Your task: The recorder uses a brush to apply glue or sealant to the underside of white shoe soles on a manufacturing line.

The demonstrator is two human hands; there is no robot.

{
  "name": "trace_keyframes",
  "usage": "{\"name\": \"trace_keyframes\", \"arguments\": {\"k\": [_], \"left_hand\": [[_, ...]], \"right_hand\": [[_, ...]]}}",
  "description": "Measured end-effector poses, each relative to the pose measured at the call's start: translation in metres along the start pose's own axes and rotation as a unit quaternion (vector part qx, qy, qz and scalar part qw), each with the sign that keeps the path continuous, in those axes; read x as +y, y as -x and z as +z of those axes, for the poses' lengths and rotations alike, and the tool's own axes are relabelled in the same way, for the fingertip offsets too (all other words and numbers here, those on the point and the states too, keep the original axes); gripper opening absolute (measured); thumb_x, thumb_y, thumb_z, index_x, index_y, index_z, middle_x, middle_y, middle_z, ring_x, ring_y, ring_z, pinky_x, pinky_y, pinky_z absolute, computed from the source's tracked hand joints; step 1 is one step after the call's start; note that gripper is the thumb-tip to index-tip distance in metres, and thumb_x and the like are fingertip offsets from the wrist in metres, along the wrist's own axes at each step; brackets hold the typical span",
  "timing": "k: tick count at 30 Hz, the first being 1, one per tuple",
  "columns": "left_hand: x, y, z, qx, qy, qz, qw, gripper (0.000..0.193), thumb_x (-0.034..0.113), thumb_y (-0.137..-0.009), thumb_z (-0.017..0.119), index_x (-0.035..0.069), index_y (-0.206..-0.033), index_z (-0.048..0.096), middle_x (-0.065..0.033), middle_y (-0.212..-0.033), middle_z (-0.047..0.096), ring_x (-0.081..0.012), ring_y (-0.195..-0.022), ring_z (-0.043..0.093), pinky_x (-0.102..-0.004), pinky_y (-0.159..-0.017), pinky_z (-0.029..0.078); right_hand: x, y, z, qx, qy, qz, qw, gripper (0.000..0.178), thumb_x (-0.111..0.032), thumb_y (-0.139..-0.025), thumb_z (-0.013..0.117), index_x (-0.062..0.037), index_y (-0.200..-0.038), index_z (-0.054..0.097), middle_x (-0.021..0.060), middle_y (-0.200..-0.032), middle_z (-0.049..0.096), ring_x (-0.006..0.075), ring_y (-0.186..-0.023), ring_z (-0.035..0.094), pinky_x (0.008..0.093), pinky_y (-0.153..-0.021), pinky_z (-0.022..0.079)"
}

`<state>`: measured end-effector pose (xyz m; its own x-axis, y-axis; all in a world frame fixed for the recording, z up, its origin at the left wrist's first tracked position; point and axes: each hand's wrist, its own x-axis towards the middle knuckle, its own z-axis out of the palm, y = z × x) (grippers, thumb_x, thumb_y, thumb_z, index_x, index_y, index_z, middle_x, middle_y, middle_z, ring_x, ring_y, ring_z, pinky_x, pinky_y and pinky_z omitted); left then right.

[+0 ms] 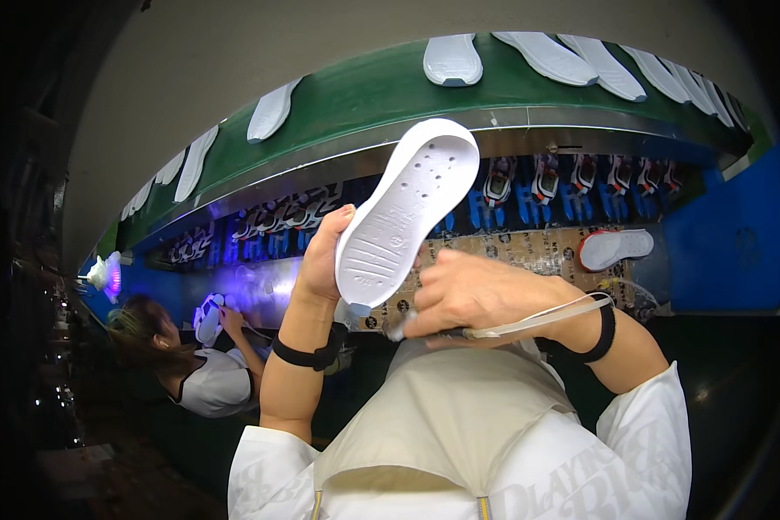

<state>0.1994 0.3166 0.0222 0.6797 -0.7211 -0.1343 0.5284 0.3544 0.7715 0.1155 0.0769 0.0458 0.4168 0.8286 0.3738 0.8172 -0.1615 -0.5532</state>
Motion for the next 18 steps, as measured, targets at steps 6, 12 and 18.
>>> {"name": "trace_keyframes", "arguments": {"k": [6,12,18], "left_hand": [[0.002,0.000,-0.011,0.012,-0.053,-0.026,0.998,0.045,0.032,-0.106,0.042,-0.003,-0.116,0.069,-0.0166,-0.101,0.075,-0.0230,-0.086,0.075,-0.0336,-0.078,0.062],[0.009,0.005,-0.019,0.028,-0.055,-0.083,0.995,0.046,0.035,-0.107,0.043,-0.001,-0.117,0.069,-0.0147,-0.101,0.076,-0.0214,-0.083,0.075,-0.0341,-0.074,0.062],[0.009,0.017,-0.032,0.085,-0.060,-0.100,0.990,0.047,0.035,-0.107,0.043,-0.003,-0.121,0.067,-0.0168,-0.105,0.075,-0.0232,-0.085,0.076,-0.0354,-0.076,0.063]], "right_hand": [[0.003,-0.001,0.000,0.048,0.016,0.036,0.998,0.031,-0.021,-0.089,0.077,-0.0140,-0.119,0.074,0.0019,-0.086,0.063,0.0228,-0.087,0.060,0.0387,-0.078,0.042],[0.004,-0.001,0.001,0.078,0.084,0.052,0.992,0.035,-0.017,-0.082,0.077,-0.0141,-0.117,0.073,0.0022,-0.091,0.065,0.0220,-0.091,0.061,0.0380,-0.081,0.042],[0.000,-0.010,0.001,0.049,0.057,0.038,0.996,0.037,-0.016,-0.081,0.080,-0.0139,-0.118,0.075,0.0005,-0.083,0.059,0.0213,-0.082,0.057,0.0377,-0.075,0.039]]}}
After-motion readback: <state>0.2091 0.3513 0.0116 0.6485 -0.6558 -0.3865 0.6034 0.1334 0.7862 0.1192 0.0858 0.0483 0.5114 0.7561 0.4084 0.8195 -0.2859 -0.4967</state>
